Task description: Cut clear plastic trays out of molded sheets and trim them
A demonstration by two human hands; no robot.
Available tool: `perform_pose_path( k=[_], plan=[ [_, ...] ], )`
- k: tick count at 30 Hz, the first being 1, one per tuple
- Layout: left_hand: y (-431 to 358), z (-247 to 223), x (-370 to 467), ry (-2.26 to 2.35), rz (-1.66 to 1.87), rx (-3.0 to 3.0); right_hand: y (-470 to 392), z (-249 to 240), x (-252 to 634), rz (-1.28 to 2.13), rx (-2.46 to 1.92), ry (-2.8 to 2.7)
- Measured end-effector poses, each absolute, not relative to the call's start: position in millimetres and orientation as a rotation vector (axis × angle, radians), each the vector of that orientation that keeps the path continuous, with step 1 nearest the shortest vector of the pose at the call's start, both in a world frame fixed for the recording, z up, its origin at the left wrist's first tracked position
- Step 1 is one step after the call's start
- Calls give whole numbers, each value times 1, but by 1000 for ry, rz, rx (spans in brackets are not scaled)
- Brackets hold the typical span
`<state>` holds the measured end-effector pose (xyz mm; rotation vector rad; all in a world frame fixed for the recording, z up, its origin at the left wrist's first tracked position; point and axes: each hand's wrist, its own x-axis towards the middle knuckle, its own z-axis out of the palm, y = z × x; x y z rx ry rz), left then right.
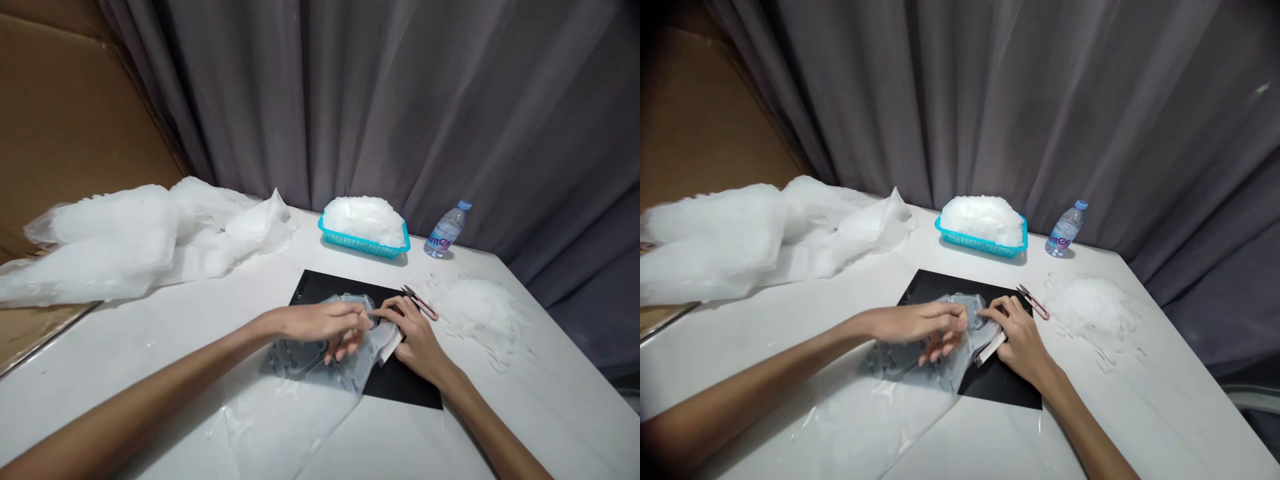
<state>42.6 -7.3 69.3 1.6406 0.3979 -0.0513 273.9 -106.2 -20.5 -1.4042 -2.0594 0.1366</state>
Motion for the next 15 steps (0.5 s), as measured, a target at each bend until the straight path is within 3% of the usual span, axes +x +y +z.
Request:
perform_pose_path(
  k=[6, 11, 15],
  plan=[
    [22, 58, 21, 601, 358, 1981, -103, -20, 281, 132, -1458, -1855],
    [18, 30, 18, 832, 405, 2481, -105, -16, 271, 307, -1586, -1666],
    [8, 21, 22, 859, 363, 2532, -105, -10, 272, 297, -1735, -1637]
  ],
)
